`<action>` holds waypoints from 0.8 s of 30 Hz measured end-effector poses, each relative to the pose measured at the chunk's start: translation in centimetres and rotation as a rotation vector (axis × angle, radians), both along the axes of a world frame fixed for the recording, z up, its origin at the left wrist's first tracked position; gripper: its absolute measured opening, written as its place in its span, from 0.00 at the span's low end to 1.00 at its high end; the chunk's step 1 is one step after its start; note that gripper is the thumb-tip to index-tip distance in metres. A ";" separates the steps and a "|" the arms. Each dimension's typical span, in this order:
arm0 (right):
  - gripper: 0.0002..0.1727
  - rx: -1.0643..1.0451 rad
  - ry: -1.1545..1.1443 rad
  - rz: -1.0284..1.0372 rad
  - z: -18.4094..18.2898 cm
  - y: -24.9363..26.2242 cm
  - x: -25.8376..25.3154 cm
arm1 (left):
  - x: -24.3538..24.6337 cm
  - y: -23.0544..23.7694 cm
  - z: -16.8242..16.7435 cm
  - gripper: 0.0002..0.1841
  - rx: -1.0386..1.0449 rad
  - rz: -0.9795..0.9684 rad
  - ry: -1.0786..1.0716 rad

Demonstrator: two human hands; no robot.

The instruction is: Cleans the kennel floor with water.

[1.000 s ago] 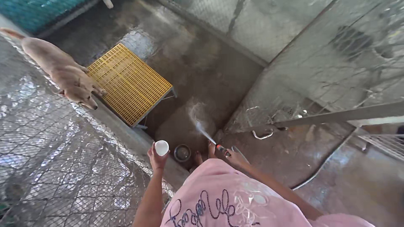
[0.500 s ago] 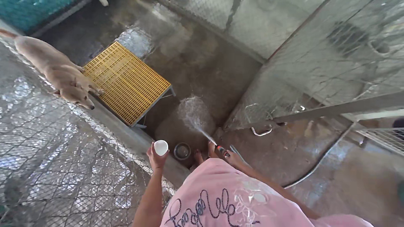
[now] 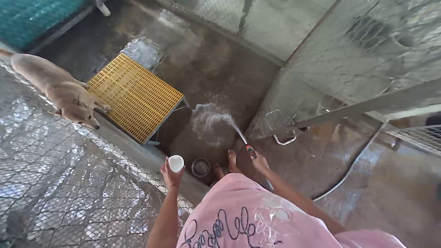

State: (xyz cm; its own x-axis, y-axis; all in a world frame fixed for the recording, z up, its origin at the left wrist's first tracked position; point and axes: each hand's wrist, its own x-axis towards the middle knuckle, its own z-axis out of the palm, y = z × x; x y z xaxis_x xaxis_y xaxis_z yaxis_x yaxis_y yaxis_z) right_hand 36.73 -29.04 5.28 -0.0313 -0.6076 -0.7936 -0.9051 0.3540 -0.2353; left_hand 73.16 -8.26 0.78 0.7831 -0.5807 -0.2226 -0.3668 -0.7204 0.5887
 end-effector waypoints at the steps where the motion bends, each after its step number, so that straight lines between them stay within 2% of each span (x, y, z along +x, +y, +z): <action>1: 0.29 -0.010 0.004 -0.013 0.0 -0.3 -0.1 | 0.0 0.0 0.0 0.59 0.005 0.001 -0.002; 6: 0.30 0.010 -0.017 0.043 1.0 -0.3 0.0 | 0.2 -0.1 -0.1 0.58 -0.029 0.001 -0.002; 11: 0.28 -0.051 0.008 -0.147 1.1 -1.4 -1.0 | 0.1 0.1 -0.2 0.58 -0.030 0.001 -0.006; 15: 0.29 -0.025 -0.019 -0.076 1.9 -1.9 -1.0 | 0.3 0.0 -0.3 0.59 -0.042 -0.003 -0.014; 20: 0.27 -0.135 -0.026 -0.277 2.2 -4.0 -1.0 | 0.3 -0.5 -0.5 0.58 -0.035 -0.010 -0.014; 22: 0.28 -0.135 -0.076 -0.245 2.5 -3.9 -0.3 | 0.5 -0.5 -0.1 0.59 -0.031 0.006 0.010; 24: 0.28 -0.132 -0.165 -0.152 3.1 -3.4 0.5 | 0.3 0.3 0.4 0.59 -0.122 -0.024 0.041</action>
